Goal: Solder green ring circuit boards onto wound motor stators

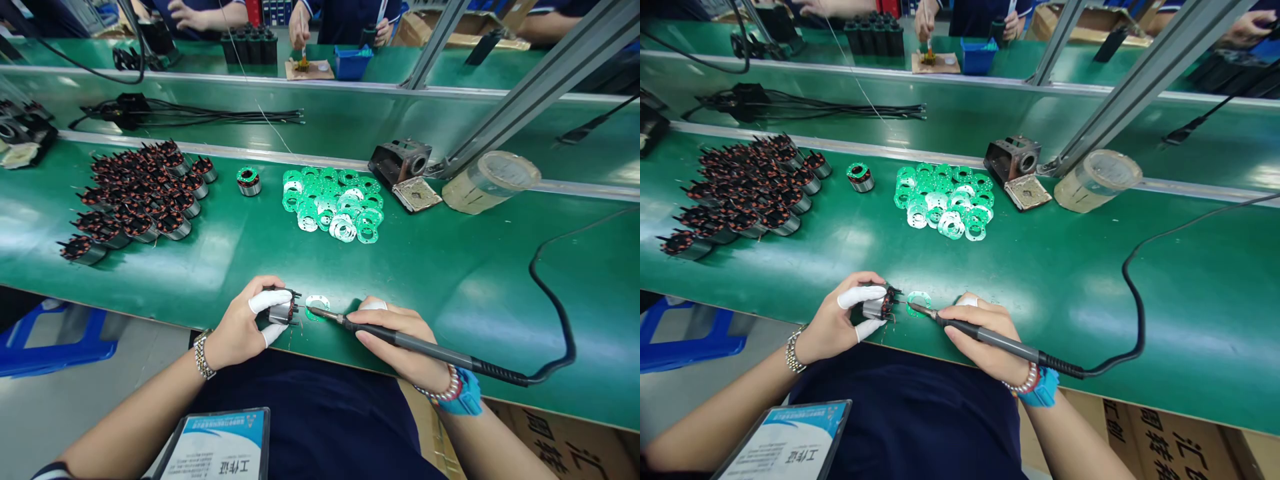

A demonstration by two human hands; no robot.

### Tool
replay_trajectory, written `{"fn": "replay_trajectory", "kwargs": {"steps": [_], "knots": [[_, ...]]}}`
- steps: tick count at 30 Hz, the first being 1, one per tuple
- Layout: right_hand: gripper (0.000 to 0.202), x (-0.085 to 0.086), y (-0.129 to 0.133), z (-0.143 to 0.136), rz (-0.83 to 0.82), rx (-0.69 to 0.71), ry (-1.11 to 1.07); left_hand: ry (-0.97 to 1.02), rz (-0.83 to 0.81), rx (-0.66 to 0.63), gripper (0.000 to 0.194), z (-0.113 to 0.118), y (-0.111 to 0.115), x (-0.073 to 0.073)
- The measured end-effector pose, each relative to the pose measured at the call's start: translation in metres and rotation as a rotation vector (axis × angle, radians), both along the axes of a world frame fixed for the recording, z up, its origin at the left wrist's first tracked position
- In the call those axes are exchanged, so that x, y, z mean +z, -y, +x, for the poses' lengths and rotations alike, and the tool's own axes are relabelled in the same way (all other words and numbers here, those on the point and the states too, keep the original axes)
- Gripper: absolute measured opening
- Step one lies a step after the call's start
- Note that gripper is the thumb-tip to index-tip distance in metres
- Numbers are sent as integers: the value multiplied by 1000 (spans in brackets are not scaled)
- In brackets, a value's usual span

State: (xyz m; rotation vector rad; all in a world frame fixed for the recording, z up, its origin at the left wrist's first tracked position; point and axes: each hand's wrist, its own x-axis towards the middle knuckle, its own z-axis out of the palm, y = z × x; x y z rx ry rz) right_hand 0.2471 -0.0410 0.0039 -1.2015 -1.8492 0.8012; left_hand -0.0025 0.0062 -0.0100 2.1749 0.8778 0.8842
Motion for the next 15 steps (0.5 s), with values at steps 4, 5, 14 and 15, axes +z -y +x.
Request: {"fn": "replay_trajectory", "kwargs": {"steps": [4, 5, 14, 15], "knots": [[14, 2, 0, 1, 61, -12, -42, 0, 1, 7, 42, 0, 0, 0], [14, 3, 0, 1, 66, -11, -52, 1, 2, 8, 42, 0, 0, 0], [15, 3, 0, 0, 49, -27, -77, 6, 6, 3, 42, 0, 0, -1], [15, 3, 0, 0, 48, -28, -79, 2, 2, 3, 42, 0, 0, -1]]}}
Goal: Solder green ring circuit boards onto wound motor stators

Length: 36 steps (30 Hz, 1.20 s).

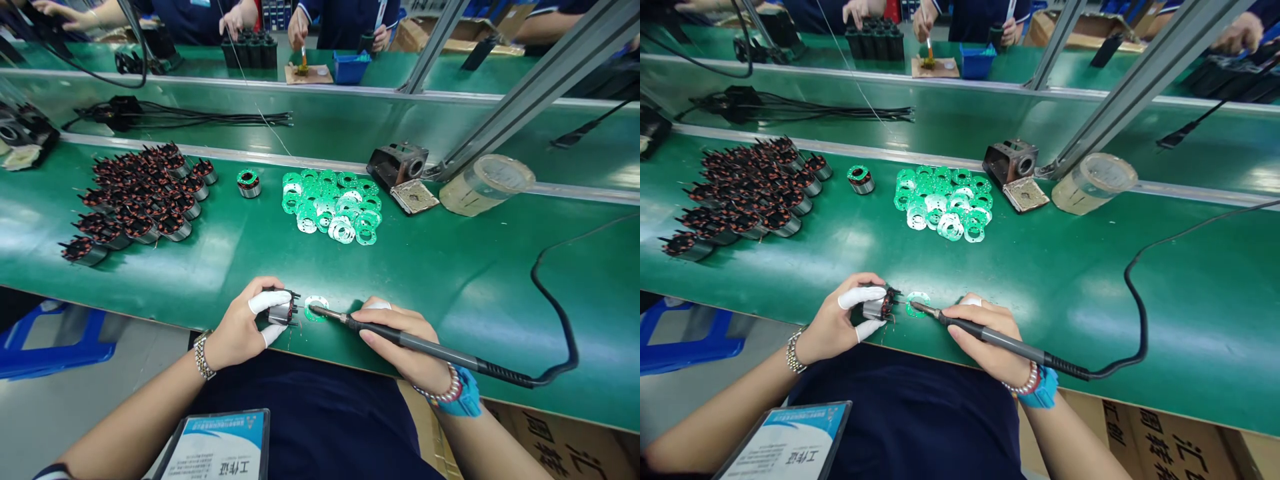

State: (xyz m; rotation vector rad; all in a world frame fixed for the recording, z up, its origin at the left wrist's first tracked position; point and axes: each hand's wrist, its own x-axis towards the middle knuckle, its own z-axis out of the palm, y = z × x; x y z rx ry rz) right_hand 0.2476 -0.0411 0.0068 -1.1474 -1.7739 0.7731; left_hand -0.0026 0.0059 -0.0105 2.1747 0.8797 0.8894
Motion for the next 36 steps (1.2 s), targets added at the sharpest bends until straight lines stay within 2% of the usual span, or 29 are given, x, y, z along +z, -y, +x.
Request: {"fn": "replay_trajectory", "kwargs": {"steps": [7, 9, 11, 13, 16, 19, 21, 23, 26, 31, 36], "knots": [[13, 0, 2, -1, -20, -21, -4, -17, -11, 12, 41, 0, 1, 1], [12, 3, 2, 2, -19, -80, 26, -38, -21, 22, 40, 0, 1, 1], [12, 7, -3, 12, 22, -222, 93, -51, -49, 24, 40, -1, 1, -1], [15, 12, -13, 30, 109, -435, 187, -46, -88, 31, 42, -2, 2, -4], [22, 16, -40, 71, 316, -756, 376, -44, -141, 60, 52, -4, 2, -7], [30, 12, -71, 116, 463, -961, 573, -48, -164, 81, 57, -3, 1, -6], [30, 9, -87, 135, 438, -948, 633, -34, -175, 86, 55, 0, -2, -2], [29, 8, -94, 137, 429, -908, 628, -24, -170, 86, 51, 4, -5, 3], [29, 14, -89, 112, 457, -853, 555, -65, -133, 81, 49, 9, -11, 10], [25, 28, -56, 57, 420, -648, 430, -188, -90, 58, 51, 9, -16, 13], [20, 19, -36, 40, 355, -591, 365, -339, 10, -68, 62, 9, -18, 15]]}}
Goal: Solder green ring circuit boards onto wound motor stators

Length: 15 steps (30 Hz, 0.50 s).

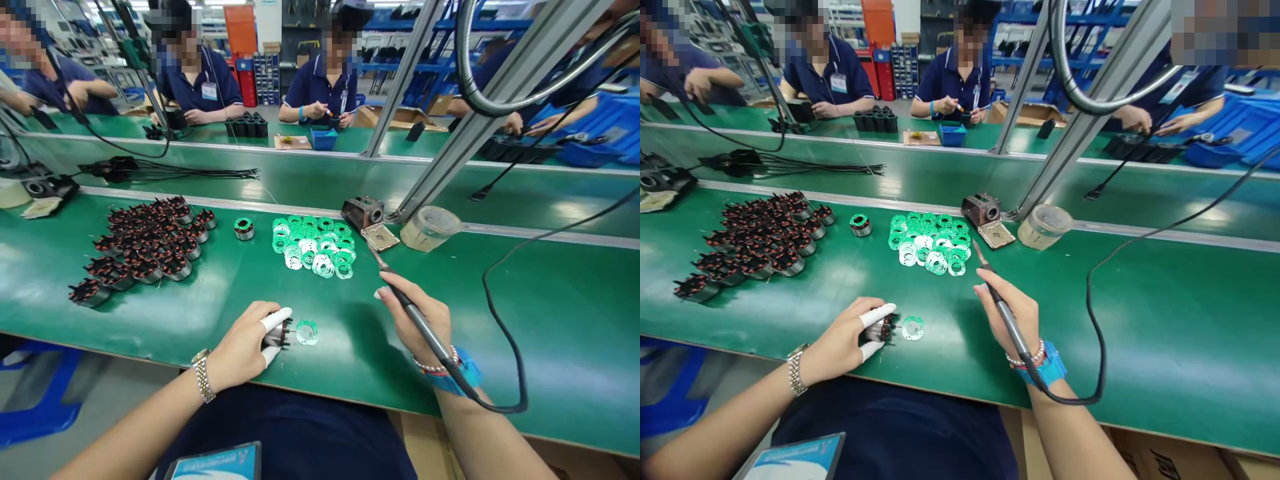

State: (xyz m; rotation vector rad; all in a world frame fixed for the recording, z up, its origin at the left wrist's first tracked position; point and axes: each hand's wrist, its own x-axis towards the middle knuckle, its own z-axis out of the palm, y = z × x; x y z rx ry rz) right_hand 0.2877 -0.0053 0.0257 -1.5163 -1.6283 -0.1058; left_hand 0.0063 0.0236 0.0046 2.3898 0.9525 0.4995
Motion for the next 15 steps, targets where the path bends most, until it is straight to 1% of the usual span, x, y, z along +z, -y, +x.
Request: {"fn": "replay_trajectory", "kwargs": {"steps": [2, 5, 9, 15], "knots": [[20, -6, 3, 0, -10, 17, -3, -36, 3, -28, 66, 1, -1, 2], [20, -10, 4, 3, -2, 46, -13, -58, -14, -22, 69, 1, -3, 4], [20, -12, 4, 5, -7, 60, -22, -65, -43, -2, 71, 0, -1, 5], [21, -12, 7, 3, -29, 79, -5, -75, -68, -11, 73, -1, -1, 3]]}}
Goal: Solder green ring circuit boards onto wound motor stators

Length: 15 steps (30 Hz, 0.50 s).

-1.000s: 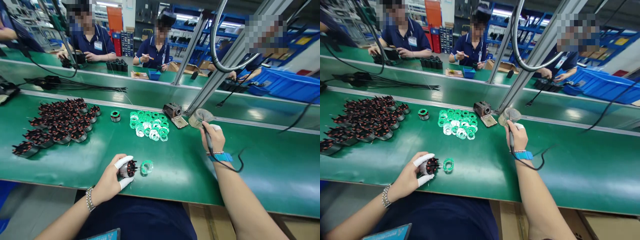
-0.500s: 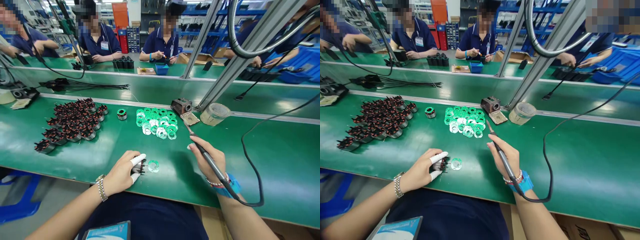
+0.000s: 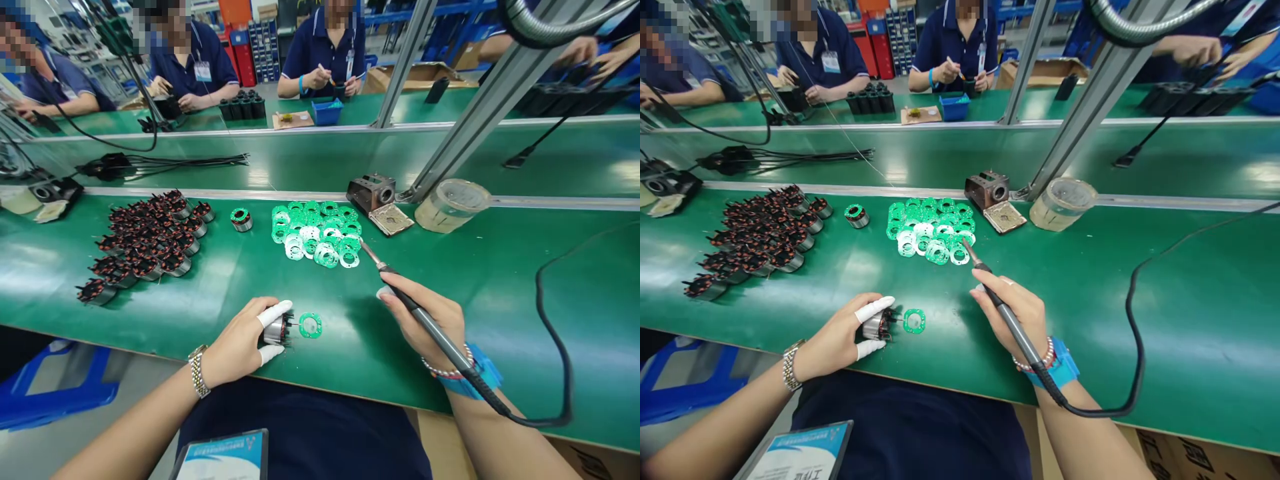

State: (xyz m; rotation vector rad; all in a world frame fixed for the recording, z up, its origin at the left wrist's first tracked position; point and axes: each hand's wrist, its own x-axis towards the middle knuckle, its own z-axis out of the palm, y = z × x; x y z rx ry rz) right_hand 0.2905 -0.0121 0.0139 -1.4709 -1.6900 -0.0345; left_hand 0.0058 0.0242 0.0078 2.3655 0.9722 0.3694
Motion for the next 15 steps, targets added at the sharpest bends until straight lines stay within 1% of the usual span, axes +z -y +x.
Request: {"fn": "replay_trajectory", "kwargs": {"steps": [3, 5, 7, 9, 11, 12, 14, 15], "knots": [[20, 1, 0, 0, 15, 20, 5, -19, -26, -12, 74, 0, 0, -1], [20, 2, 0, 0, 22, 28, 4, -36, -43, -22, 76, -3, 0, 1], [20, 2, 0, -1, 20, 26, -9, -43, -61, -71, 79, -8, 0, 8], [20, 3, 0, -1, 11, 19, -25, -24, -69, -151, 83, -13, -6, 20], [20, 4, 0, -2, 7, 11, -33, 4, -25, -184, 77, -12, -23, 34], [19, 5, 0, -2, 12, 5, -35, 2, 29, -156, 66, -8, -36, 40], [19, 7, 1, -1, 25, -9, -37, -54, 189, -68, 39, 11, -72, 51], [19, 7, 1, -1, 34, -17, -40, -134, 260, -30, 31, 24, -93, 54]]}}
